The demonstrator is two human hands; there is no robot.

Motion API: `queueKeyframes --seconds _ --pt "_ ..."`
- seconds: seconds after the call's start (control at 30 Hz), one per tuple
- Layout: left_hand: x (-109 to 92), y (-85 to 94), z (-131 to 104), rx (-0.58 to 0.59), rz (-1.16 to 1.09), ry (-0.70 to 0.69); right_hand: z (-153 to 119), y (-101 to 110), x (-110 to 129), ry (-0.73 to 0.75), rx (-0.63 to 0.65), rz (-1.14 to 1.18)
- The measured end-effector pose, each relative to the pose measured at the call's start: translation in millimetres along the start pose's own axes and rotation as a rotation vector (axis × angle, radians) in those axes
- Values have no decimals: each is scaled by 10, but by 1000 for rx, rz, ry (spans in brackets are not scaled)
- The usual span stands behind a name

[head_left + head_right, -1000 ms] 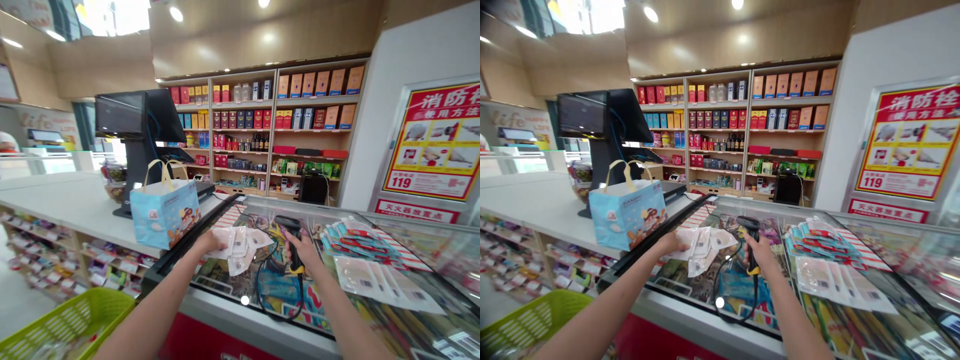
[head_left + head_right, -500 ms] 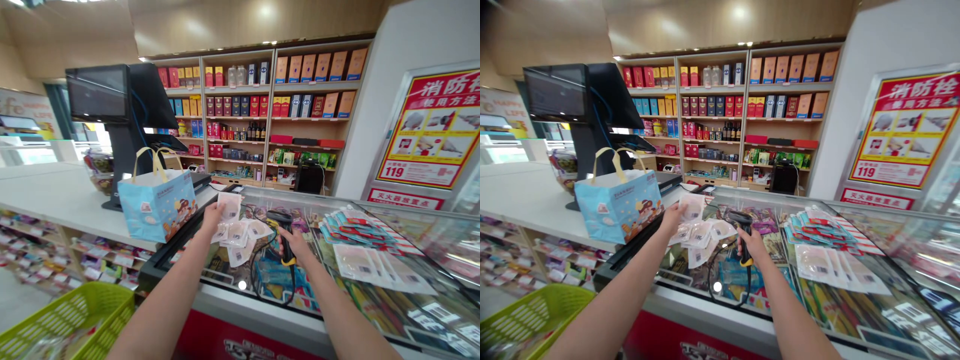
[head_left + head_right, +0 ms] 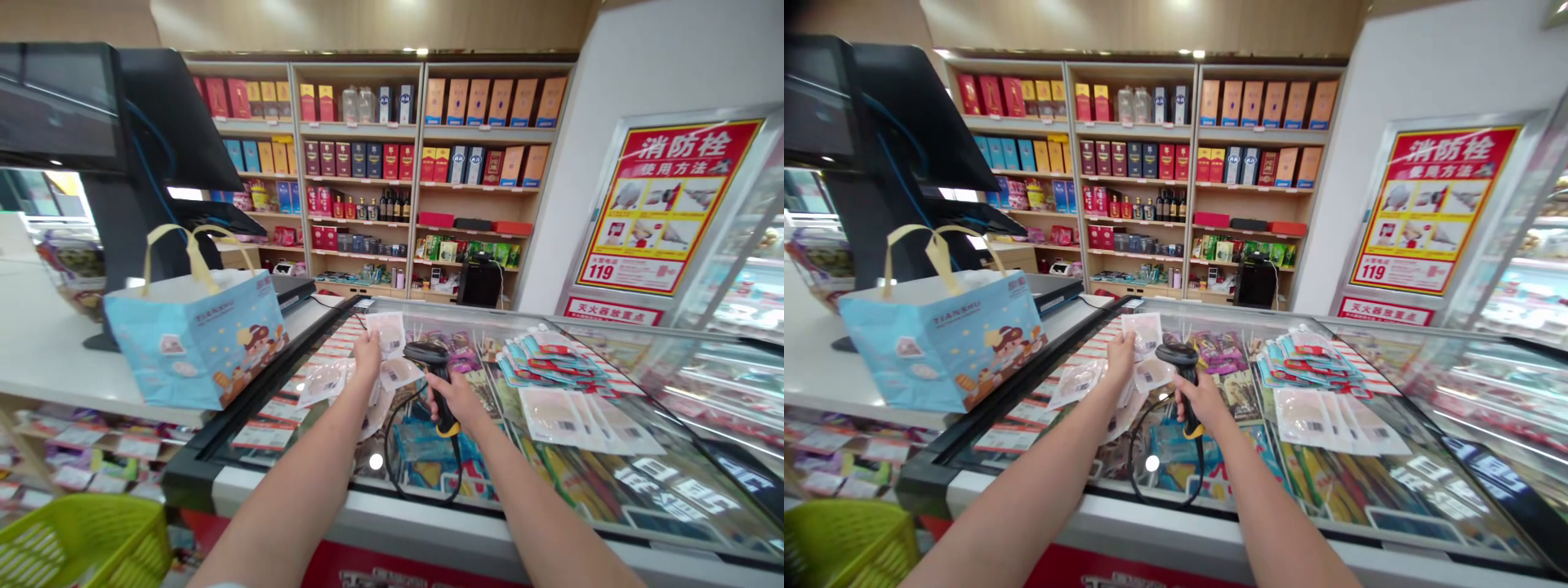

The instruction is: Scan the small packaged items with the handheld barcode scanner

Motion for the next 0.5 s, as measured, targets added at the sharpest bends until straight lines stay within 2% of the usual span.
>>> queueKeyframes --seconds 0.27,0.5 --pt "-53 -48 -92 22 -45 -22 6 -18 -26 -32 0 -46" --pt "-50 -34 -64 15 -29 -24 21 24 -65 -31 -3 -49"
Point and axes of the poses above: each hand's wrist, its own z-axis towards the middle knuckle, its own y-axis out of the back of the hand, x = y × z, the point moved 4 cm from there along z, towards the middle knuckle, and after that the axes turned 11 degrees about z, right-handed, at the moved point
